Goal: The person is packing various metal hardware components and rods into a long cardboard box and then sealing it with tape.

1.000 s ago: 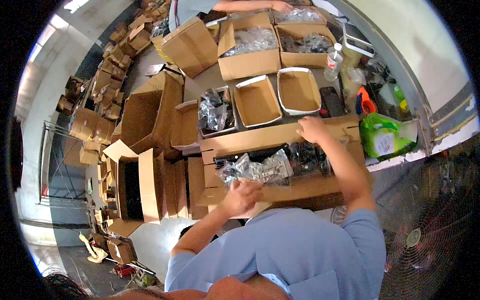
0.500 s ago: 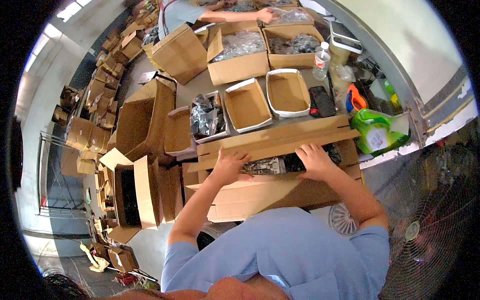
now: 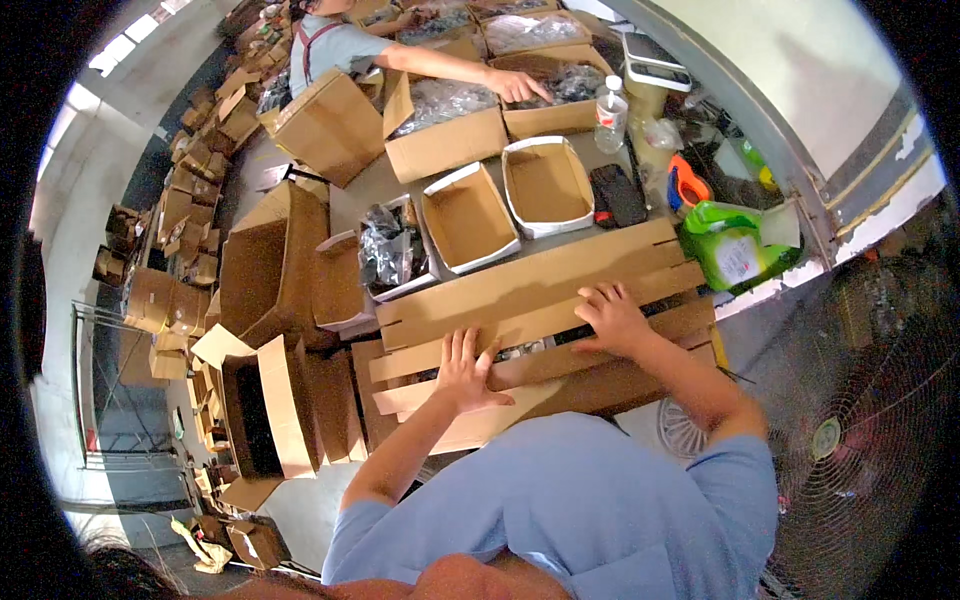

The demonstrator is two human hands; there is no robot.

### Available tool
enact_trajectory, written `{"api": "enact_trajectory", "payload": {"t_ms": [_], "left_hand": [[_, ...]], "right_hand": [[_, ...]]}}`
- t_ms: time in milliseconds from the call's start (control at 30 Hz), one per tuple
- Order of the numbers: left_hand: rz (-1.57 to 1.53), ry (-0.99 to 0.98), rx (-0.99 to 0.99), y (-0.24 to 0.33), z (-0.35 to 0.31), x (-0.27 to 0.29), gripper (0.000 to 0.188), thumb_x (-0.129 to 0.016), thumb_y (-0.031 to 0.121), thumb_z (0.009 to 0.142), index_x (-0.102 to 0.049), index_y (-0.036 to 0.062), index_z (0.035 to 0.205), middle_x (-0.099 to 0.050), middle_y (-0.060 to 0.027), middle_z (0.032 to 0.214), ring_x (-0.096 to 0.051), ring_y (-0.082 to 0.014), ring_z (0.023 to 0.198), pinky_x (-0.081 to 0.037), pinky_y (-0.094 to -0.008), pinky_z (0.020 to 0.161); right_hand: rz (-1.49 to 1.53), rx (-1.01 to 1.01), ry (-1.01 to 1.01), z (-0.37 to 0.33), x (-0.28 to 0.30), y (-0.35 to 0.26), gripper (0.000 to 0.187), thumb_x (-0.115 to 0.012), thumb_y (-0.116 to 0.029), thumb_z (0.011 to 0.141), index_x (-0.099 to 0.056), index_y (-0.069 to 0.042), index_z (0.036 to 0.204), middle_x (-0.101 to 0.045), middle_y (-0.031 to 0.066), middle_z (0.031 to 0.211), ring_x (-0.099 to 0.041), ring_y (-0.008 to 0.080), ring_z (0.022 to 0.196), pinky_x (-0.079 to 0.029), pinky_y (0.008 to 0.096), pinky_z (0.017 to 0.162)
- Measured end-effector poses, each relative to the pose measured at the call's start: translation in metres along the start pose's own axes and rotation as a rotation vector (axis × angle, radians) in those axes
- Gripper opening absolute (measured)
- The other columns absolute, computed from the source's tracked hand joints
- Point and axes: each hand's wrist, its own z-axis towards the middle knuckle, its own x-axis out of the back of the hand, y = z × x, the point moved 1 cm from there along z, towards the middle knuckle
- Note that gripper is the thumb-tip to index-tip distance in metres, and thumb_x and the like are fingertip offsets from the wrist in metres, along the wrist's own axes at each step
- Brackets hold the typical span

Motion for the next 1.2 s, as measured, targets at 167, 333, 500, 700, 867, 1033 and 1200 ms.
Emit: {"api": "enact_trajectory", "payload": {"t_ms": [167,333,500,700,867,1033,1200], "left_hand": [[0.030,-0.122,-0.004,-0.014,0.018,0.001,0.076,-0.065,0.059,0.066,-0.043,0.0234,0.130,-0.028,-0.0209,0.137,-0.026,-0.0396,0.126,-0.019,-0.0546,0.103],[0.124,-0.229,0.075,-0.007,0.024,0.003,0.077,-0.064,0.060,0.068,-0.039,0.0275,0.133,-0.027,-0.0203,0.139,-0.024,-0.0389,0.130,-0.017,-0.0614,0.102],[0.102,-0.173,-0.064,0.036,0.064,0.009,0.079,-0.060,0.060,0.073,-0.029,0.0323,0.141,-0.018,-0.0190,0.147,-0.023,-0.0400,0.131,-0.019,-0.0646,0.100],[0.112,-0.181,-0.200,0.086,0.097,0.013,0.070,-0.053,0.059,0.080,-0.026,0.0392,0.142,-0.009,-0.0115,0.153,-0.026,-0.0412,0.130,-0.026,-0.0633,0.096],[0.120,-0.208,-0.220,0.086,0.103,0.019,0.069,-0.054,0.058,0.080,-0.028,0.0403,0.141,-0.010,-0.0106,0.153,-0.025,-0.0420,0.130,-0.028,-0.0627,0.095],[0.081,-0.160,-0.244,0.097,0.114,0.016,0.070,-0.056,0.057,0.079,-0.031,0.0363,0.141,-0.015,-0.0089,0.152,-0.031,-0.0421,0.126,-0.029,-0.0617,0.095],[0.053,-0.056,-0.299,0.089,0.110,-0.001,0.068,-0.058,0.054,0.080,-0.037,0.0272,0.139,-0.023,-0.0078,0.149,-0.034,-0.0416,0.124,-0.031,-0.0595,0.094]], "right_hand": [[0.082,0.004,-0.064,0.004,0.018,0.011,0.072,-0.072,-0.058,0.061,-0.054,-0.009,0.111,-0.043,0.0140,0.130,-0.038,0.0379,0.121,-0.025,0.0583,0.100],[-0.112,-0.172,-0.398,-0.021,0.050,0.052,0.109,-0.082,-0.055,0.044,-0.036,-0.013,0.134,-0.035,0.0163,0.138,-0.031,0.0364,0.130,-0.013,0.0628,0.106],[-0.056,-0.152,-0.374,-0.006,0.051,0.056,0.111,-0.083,-0.052,0.044,-0.032,-0.017,0.136,-0.035,0.0190,0.135,-0.032,0.0376,0.128,-0.020,0.0624,0.104],[0.016,0.030,-0.030,-0.042,0.026,0.065,0.093,-0.082,-0.043,0.049,-0.043,-0.019,0.130,-0.039,0.0163,0.132,-0.034,0.0379,0.126,-0.027,0.0554,0.103],[0.112,0.140,-0.026,-0.047,0.034,0.062,0.054,-0.079,-0.035,0.059,-0.062,-0.017,0.108,-0.038,0.0052,0.139,-0.032,0.0347,0.129,-0.025,0.0527,0.105],[0.094,0.042,-0.062,-0.036,0.047,0.055,0.055,-0.079,-0.036,0.058,-0.062,-0.017,0.107,-0.037,0.0044,0.140,-0.032,0.0346,0.129,-0.024,0.0550,0.106],[0.057,0.078,-0.070,-0.047,0.031,0.065,0.070,-0.080,-0.038,0.056,-0.056,-0.015,0.117,-0.034,0.0068,0.141,-0.030,0.0366,0.130,-0.022,0.0575,0.105]]}}
